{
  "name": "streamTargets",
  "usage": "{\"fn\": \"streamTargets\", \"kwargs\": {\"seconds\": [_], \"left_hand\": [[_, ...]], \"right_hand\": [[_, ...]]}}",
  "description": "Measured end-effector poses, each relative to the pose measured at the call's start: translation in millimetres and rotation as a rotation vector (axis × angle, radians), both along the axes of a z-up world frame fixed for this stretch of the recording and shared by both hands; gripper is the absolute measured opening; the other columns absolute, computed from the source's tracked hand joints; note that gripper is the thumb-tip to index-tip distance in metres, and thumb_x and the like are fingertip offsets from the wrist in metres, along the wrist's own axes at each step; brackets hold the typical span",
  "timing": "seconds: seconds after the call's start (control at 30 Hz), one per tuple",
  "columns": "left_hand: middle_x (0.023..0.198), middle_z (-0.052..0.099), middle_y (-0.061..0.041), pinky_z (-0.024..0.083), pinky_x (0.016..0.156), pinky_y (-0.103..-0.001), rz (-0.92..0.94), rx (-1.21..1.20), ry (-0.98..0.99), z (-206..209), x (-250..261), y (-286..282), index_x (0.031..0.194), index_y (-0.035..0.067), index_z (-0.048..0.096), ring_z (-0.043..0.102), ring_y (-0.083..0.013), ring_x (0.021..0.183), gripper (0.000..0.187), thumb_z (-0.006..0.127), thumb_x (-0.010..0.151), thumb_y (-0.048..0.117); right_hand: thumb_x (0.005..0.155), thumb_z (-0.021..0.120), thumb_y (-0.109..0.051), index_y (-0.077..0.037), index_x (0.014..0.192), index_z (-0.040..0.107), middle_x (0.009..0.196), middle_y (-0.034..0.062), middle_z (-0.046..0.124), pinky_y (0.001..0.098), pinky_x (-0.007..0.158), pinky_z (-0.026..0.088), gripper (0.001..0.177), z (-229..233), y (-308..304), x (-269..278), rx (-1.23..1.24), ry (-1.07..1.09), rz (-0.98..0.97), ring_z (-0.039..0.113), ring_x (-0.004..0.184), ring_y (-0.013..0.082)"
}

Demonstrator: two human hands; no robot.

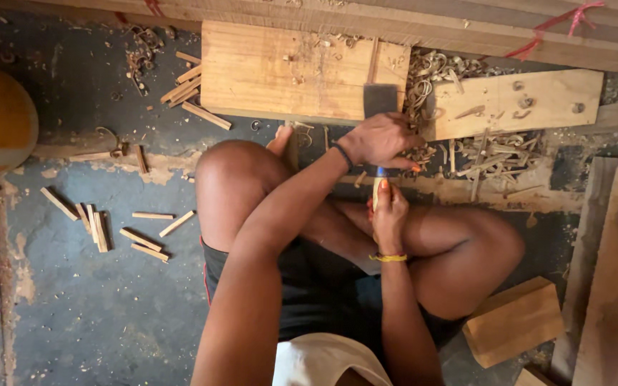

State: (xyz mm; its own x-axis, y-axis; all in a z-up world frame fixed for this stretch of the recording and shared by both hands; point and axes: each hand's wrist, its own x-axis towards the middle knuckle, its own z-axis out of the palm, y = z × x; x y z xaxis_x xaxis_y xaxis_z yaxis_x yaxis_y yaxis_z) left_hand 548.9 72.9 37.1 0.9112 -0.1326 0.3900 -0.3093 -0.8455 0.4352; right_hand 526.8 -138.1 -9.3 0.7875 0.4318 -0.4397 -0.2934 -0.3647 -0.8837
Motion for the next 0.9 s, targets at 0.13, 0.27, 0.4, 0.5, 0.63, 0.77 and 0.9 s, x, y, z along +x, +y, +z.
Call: {"fn": "streamTargets", "kwargs": {"seconds": [0.13, 0.27, 0.4, 0.5, 0.63, 0.77, 0.9], "left_hand": [[0.073, 0.071, -0.012, 0.054, 0.08, -0.045, 0.011, 0.015, -0.02, 0.1, -0.6, 0.2, 0.11, 0.011, 0.071, 0.069, -0.0343, 0.084, 0.057, 0.066, 0.089, 0.064], [0.072, 0.07, -0.012, 0.053, 0.078, -0.045, 0.01, -0.003, 0.013, 0.4, -0.9, 1.3, 0.112, 0.01, 0.071, 0.068, -0.0346, 0.081, 0.059, 0.065, 0.09, 0.064], [0.07, 0.07, -0.011, 0.053, 0.079, -0.044, 0.015, 0.014, -0.019, -1.5, -0.1, 1.2, 0.111, 0.011, 0.071, 0.068, -0.0337, 0.082, 0.058, 0.065, 0.09, 0.064], [0.071, 0.071, -0.011, 0.053, 0.08, -0.043, 0.011, 0.028, -0.014, -3.3, -0.3, 0.1, 0.11, 0.01, 0.071, 0.068, -0.0334, 0.08, 0.058, 0.064, 0.09, 0.065], [0.075, 0.072, -0.012, 0.052, 0.08, -0.042, 0.005, 0.029, -0.046, -4.5, -1.0, -0.7, 0.112, 0.01, 0.07, 0.068, -0.032, 0.08, 0.057, 0.064, 0.091, 0.063], [0.074, 0.072, -0.012, 0.052, 0.082, -0.043, 0.004, 0.029, -0.024, -1.6, -1.6, -0.2, 0.111, 0.01, 0.07, 0.069, -0.0334, 0.084, 0.058, 0.065, 0.09, 0.063], [0.074, 0.071, -0.012, 0.053, 0.083, -0.043, 0.022, 0.023, -0.012, 1.4, -1.9, 1.7, 0.109, 0.01, 0.07, 0.069, -0.0346, 0.086, 0.059, 0.065, 0.089, 0.065]], "right_hand": [[0.107, 0.054, -0.036, -0.007, 0.088, 0.061, 0.062, -0.0001, 0.056, 0.024, 0.038, 0.037, 0.036, -0.7, -0.1, -0.2, 0.013, -0.032, 0.021, 0.046, 0.044, 0.0069], [0.105, 0.054, -0.036, -0.008, 0.089, 0.061, 0.062, -0.0003, 0.056, 0.0239, 0.037, 0.036, 0.033, 0.1, 0.9, -0.8, 0.009, -0.007, 0.007, 0.045, 0.044, 0.0068], [0.106, 0.054, -0.036, -0.008, 0.087, 0.06, 0.063, -0.0004, 0.056, 0.0238, 0.038, 0.036, 0.035, 1.7, -0.2, -1.3, 0.014, -0.018, 0.019, 0.046, 0.045, 0.0067], [0.107, 0.055, -0.037, -0.007, 0.087, 0.059, 0.062, -0.0002, 0.055, 0.0238, 0.038, 0.036, 0.036, 1.4, -1.1, -1.6, 0.017, -0.018, 0.024, 0.045, 0.045, 0.0067], [0.106, 0.054, -0.037, -0.008, 0.088, 0.062, 0.062, -0.0004, 0.056, 0.0234, 0.038, 0.037, 0.035, 0.4, -1.2, -1.6, 0.013, -0.035, 0.031, 0.046, 0.044, 0.0063], [0.107, 0.054, -0.036, -0.008, 0.089, 0.062, 0.063, -0.0003, 0.055, 0.0233, 0.039, 0.036, 0.034, -0.4, -0.6, -1.5, 0.034, -0.011, 0.017, 0.045, 0.045, 0.0062], [0.107, 0.053, -0.036, -0.008, 0.089, 0.061, 0.063, -0.0005, 0.055, 0.0235, 0.038, 0.035, 0.034, -0.9, 0.9, -0.4, 0.033, -0.027, 0.029, 0.045, 0.044, 0.0064]]}}
